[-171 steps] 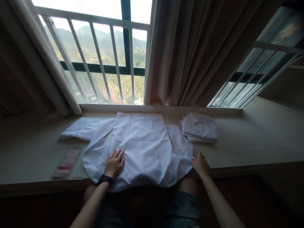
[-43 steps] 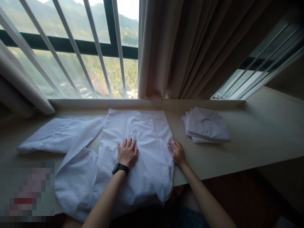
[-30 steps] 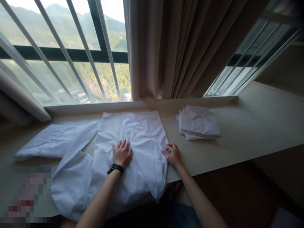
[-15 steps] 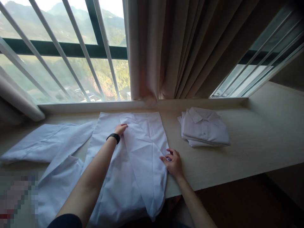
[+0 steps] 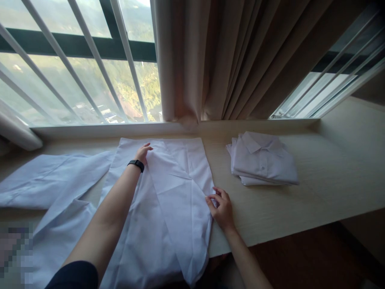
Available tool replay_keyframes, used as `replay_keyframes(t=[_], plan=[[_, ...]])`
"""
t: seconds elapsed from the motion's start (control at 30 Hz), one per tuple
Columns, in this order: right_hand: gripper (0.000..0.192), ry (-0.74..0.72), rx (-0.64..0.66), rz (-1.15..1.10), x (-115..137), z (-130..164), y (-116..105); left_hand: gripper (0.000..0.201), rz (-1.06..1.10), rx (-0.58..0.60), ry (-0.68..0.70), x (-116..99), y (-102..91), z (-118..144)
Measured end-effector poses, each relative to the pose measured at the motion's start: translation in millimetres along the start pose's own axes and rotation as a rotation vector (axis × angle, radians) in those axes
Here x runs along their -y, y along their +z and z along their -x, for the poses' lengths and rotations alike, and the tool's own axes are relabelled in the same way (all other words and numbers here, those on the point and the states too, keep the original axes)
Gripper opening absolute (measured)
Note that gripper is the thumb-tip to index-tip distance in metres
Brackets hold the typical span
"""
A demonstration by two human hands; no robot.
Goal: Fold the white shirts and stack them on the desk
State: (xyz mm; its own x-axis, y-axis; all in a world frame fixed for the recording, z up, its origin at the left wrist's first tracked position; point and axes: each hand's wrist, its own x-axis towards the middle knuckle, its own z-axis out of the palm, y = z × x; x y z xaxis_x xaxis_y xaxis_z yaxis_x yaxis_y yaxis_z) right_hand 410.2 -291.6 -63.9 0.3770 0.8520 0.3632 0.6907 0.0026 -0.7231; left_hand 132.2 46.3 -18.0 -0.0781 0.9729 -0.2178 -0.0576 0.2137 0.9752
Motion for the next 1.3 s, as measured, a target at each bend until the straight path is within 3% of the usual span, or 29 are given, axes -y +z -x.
replay_keyframes(t=[0.1,0.33,0.47,0.57,0.67,0.77,0.83,0.9,1.0,1.13,1.3], plan=[[0.026,0.016,-0.015,0.006,-2.0,0.1,1.2,0.066,0.015,0.036,-0.008,-8.0,1.4,-11.5],[0.032,0.057,-0.05,-0.003,-2.9,-1.4,1.9,0.073,-0.058,-0.023,0.012,-8.5,-4.4,-12.2],[0.031,0.06,-0.061,0.002,-3.9,-1.6,2.0,0.061,-0.31,-0.142,0.169,-21.8,-7.1,8.5],[0.03,0.068,-0.051,-0.021,-5.1,-1.1,2.3,0.043,-0.709,-0.181,0.469,-29.4,1.8,73.5],[0.031,0.093,-0.049,-0.075,-5.9,-0.1,1.1,0.025,-0.833,0.051,0.643,-16.0,13.9,198.6],[0.032,0.103,-0.02,-0.128,-6.8,1.3,-2.7,0.016,-0.908,0.223,0.557,24.7,14.0,345.6],[0.032,0.087,0.027,-0.151,-8.7,1.9,-6.2,0.018,-0.879,0.213,0.38,60.4,6.0,425.2],[0.03,0.067,0.077,-0.163,-12.1,1.6,-9.5,0.021,-0.727,0.123,0.203,93.3,-4.0,476.9],[0.026,0.075,0.144,-0.162,-18.5,-0.8,-12.2,0.034,-0.372,0.111,0.021,124.0,-12.7,504.5],[0.023,0.142,0.208,-0.165,-23.3,-6.4,-11.2,0.049,-0.043,0.218,-0.216,133.3,-8.7,492.4],[0.029,0.196,0.165,-0.118,-21.5,-10.9,-4.7,0.041,-0.011,0.329,-0.217,144.2,-5.6,478.9]])
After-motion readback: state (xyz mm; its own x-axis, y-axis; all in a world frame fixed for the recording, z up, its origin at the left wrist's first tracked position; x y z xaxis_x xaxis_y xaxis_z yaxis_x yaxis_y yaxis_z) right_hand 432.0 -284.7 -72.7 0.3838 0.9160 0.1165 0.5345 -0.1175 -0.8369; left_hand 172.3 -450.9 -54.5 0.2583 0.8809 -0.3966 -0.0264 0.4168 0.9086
